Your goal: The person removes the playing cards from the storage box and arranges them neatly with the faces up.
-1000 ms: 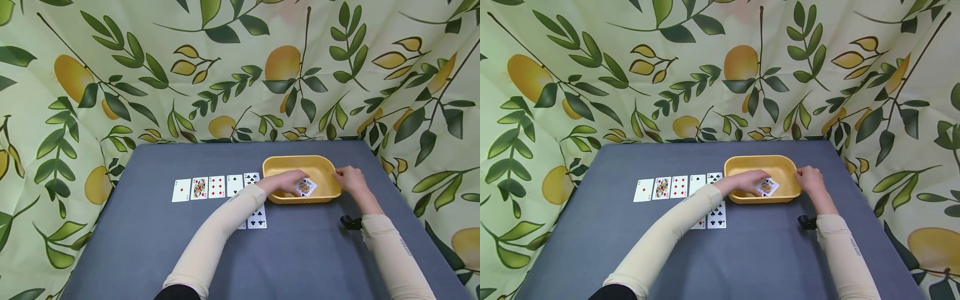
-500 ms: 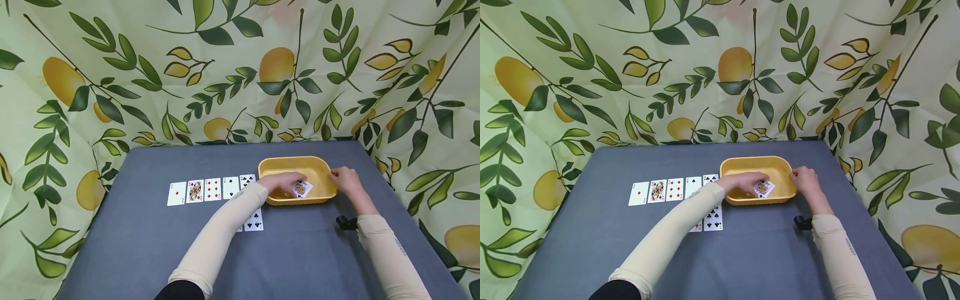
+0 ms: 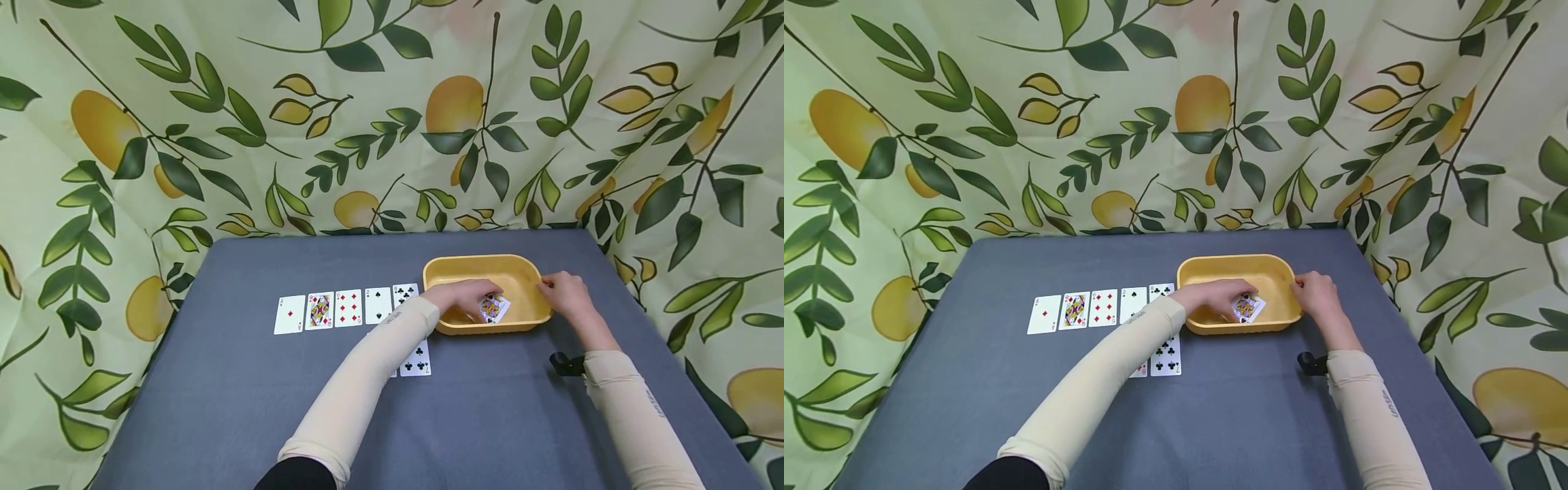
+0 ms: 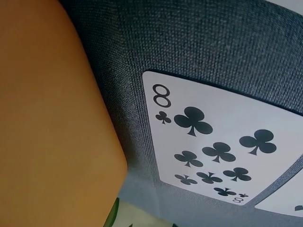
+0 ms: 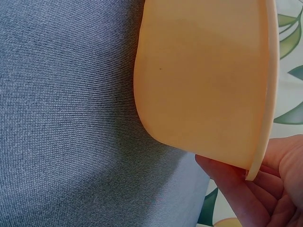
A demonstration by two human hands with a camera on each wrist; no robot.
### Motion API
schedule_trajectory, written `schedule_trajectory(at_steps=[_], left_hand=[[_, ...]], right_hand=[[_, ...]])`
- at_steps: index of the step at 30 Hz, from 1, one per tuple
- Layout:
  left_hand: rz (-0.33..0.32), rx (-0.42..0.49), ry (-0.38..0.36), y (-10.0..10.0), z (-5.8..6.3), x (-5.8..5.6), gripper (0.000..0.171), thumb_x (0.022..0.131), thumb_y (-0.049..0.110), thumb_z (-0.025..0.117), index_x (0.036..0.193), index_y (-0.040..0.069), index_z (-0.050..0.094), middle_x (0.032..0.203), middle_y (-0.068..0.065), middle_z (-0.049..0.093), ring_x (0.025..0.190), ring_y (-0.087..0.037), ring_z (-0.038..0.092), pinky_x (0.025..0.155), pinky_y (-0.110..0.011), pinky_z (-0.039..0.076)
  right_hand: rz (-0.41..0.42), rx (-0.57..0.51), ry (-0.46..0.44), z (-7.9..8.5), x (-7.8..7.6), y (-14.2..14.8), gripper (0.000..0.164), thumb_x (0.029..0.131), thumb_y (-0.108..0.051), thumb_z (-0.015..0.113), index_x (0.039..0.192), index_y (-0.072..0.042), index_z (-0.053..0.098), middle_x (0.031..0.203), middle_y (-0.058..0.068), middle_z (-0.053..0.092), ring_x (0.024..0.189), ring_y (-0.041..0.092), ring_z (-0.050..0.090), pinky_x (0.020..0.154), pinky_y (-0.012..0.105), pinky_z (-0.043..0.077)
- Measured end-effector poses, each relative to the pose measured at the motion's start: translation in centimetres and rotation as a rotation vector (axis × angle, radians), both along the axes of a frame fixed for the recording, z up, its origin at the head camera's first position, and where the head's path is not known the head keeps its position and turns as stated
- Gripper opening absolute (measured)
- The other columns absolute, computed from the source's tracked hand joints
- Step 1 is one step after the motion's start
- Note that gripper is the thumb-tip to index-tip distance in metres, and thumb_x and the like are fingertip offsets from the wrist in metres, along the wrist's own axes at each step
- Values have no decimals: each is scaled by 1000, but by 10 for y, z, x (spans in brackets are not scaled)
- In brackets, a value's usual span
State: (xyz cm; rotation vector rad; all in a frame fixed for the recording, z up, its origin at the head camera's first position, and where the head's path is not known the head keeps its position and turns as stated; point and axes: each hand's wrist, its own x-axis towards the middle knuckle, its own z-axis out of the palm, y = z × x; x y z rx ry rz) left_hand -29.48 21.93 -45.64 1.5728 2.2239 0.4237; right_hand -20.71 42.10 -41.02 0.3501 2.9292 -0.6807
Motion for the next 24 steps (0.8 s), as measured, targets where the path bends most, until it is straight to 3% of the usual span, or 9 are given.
schedule_trajectory(at_steps=[5, 11, 15, 20, 24], left_hand=[[23, 35, 2, -4, -2, -2, 77, 79, 20, 82, 141, -3, 43, 139, -11, 50, 126, -18, 46, 106, -11, 25], [108, 101, -40, -11, 1, -7, 91, 73, 28, 88, 145, 1, 38, 140, -9, 49, 128, -14, 43, 106, -10, 22], [143, 128, -21, -16, 4, -8, 92, 72, 35, 88, 145, 3, 40, 137, -7, 51, 125, -13, 45, 106, -11, 24], [176, 172, -25, -25, 14, -6, 91, 72, 37, 87, 143, 2, 43, 135, -7, 53, 125, -15, 46, 107, -14, 26], [208, 209, -30, -36, 30, -4, 90, 70, 37, 88, 141, 3, 45, 135, -7, 53, 125, -15, 46, 106, -13, 27]], right_hand=[[5, -1, 3, -2, 0, -2, 35, 99, -13, 52, 118, 16, 60, 91, 24, 63, 67, 25, 55, 53, 28, 46], [21, 7, 35, -3, -1, 0, 34, 99, -12, 52, 114, 17, 61, 87, 23, 63, 64, 24, 54, 51, 28, 45], [38, 11, 44, -4, -2, 1, 35, 98, -13, 53, 115, 17, 61, 88, 25, 63, 64, 24, 55, 51, 29, 44], [47, 27, 55, -4, -2, 2, 34, 98, -13, 53, 112, 16, 63, 87, 25, 63, 65, 26, 55, 51, 29, 44], [52, 38, 57, -2, -1, 2, 35, 98, -13, 54, 114, 17, 61, 94, 30, 63, 69, 29, 57, 53, 30, 46]])
